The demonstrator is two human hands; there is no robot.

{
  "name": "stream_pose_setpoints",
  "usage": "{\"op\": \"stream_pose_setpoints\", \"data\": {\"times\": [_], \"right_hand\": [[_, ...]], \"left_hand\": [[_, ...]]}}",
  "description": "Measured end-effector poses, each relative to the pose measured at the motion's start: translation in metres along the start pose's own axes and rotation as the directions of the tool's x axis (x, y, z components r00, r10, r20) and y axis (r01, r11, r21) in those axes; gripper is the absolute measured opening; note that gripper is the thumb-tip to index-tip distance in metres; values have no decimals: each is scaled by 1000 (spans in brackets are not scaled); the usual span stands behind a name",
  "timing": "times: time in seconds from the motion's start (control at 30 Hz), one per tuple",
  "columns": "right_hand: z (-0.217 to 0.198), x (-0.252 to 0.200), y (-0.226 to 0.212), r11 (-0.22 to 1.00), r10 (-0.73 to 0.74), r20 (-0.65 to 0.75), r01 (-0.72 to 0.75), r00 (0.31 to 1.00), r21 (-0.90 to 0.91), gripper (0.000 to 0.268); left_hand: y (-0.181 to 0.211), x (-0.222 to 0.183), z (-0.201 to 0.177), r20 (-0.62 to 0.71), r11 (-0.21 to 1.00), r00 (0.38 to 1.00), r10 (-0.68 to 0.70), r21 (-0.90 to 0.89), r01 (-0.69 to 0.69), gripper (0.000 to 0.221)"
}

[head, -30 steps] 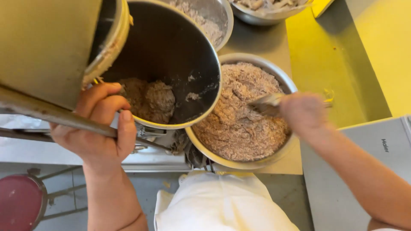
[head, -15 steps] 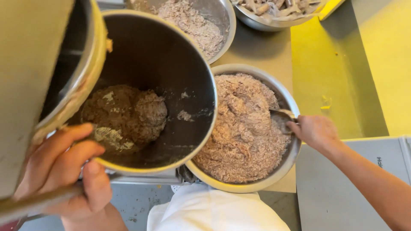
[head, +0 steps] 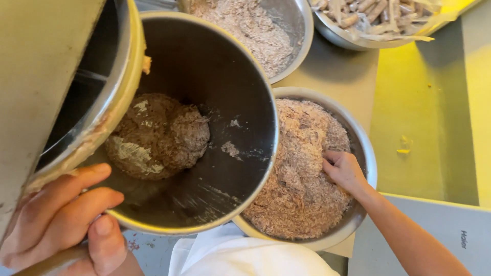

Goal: Using a metal scoop to transfer ground meat mixture from large bowls into the hopper of a sausage filling machine.

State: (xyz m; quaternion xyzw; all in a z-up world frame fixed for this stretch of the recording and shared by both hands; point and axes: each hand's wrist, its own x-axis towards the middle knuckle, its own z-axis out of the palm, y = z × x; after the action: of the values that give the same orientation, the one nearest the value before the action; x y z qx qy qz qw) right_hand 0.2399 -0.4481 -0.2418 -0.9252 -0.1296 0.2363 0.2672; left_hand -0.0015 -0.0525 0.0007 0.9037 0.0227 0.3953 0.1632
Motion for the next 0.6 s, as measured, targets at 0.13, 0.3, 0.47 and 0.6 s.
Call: {"op": "stream_pose_setpoints", "data": {"times": [0.13, 0.3, 0.47, 0.6], "right_hand": [[7, 1, -2, 981, -15, 19, 11, 1000, 194, 52], [3, 2, 38, 800, -134, -1, 109, 991, 591, 26], [-107, -26, 58, 893, -75, -50, 90, 996, 441, 6], [-198, -19, 69, 880, -194, -286, 295, 938, 371, 27]], "left_hand": [[-13, 0, 4, -4, 999, 1000, 8, -47, -8, 33], [-38, -5, 7, -71, 975, 978, 194, -100, -201, 34], [-45, -8, 15, -81, 954, 966, 244, -159, -254, 32], [-46, -7, 16, -81, 946, 983, 163, -269, -179, 35]]}}
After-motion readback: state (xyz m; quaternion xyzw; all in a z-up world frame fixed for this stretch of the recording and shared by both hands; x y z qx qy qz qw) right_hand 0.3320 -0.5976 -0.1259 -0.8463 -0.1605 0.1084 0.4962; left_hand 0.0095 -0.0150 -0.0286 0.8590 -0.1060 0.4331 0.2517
